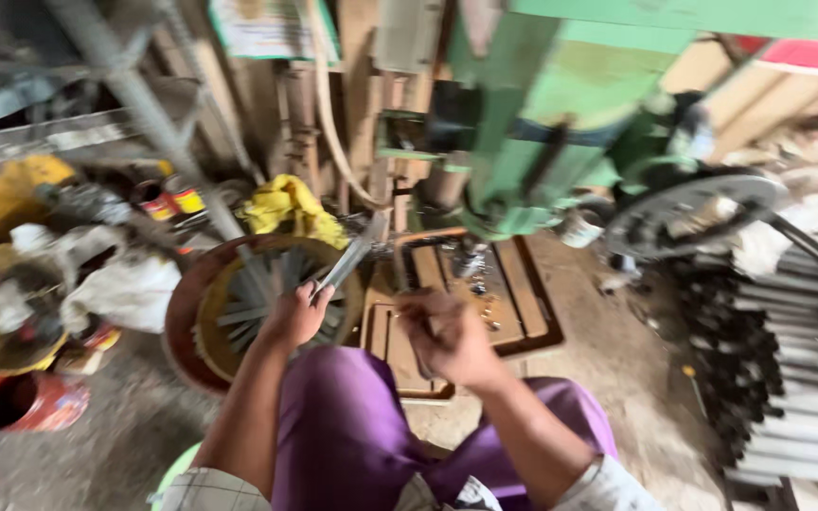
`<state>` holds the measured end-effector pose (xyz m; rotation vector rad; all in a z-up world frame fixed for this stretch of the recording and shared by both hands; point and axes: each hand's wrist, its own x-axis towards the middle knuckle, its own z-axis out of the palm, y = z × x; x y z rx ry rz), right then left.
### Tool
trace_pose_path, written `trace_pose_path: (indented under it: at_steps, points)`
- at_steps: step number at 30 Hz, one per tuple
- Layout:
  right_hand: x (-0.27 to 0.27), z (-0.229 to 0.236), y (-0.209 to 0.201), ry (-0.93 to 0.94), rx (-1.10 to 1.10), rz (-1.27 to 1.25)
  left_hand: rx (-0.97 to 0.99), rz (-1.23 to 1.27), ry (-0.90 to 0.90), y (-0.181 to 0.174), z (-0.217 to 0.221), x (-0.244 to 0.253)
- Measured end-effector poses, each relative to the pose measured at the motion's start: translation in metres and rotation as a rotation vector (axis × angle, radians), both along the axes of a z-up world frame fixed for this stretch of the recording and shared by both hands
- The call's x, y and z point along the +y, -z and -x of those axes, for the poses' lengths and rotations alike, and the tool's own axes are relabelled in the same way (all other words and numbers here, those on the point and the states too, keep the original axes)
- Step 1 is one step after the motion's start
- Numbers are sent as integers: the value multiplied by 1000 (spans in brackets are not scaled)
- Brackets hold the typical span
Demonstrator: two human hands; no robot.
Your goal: The person operates a drill press to drill holes into small metal bars. They pick up each bar, position it under the drill bit, lower the drill to make a hole, then place the finished bar into a nearby container.
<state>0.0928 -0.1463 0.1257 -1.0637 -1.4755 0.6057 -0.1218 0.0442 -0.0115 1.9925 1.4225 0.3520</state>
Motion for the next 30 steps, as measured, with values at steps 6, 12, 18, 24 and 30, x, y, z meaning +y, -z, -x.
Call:
trace_pose_path:
  at_steps: [6, 12, 18, 24, 30]
  points:
    - [-83, -114, -125, 295, -269, -682, 246, 181, 323, -23, -59, -3]
    - [-138, -179, -194, 894, -725, -344, 335, 184, 249, 46, -75, 19]
    - [-129, -208, -198, 1069, -869, 430, 403, 185, 85, 10, -74, -5]
    - [-120, -210, -126, 931, -446, 596, 393, 148, 17, 3, -82, -13]
    - [-104, -238, -62, 731, -128, 446, 384, 179, 39, 1, -80, -11]
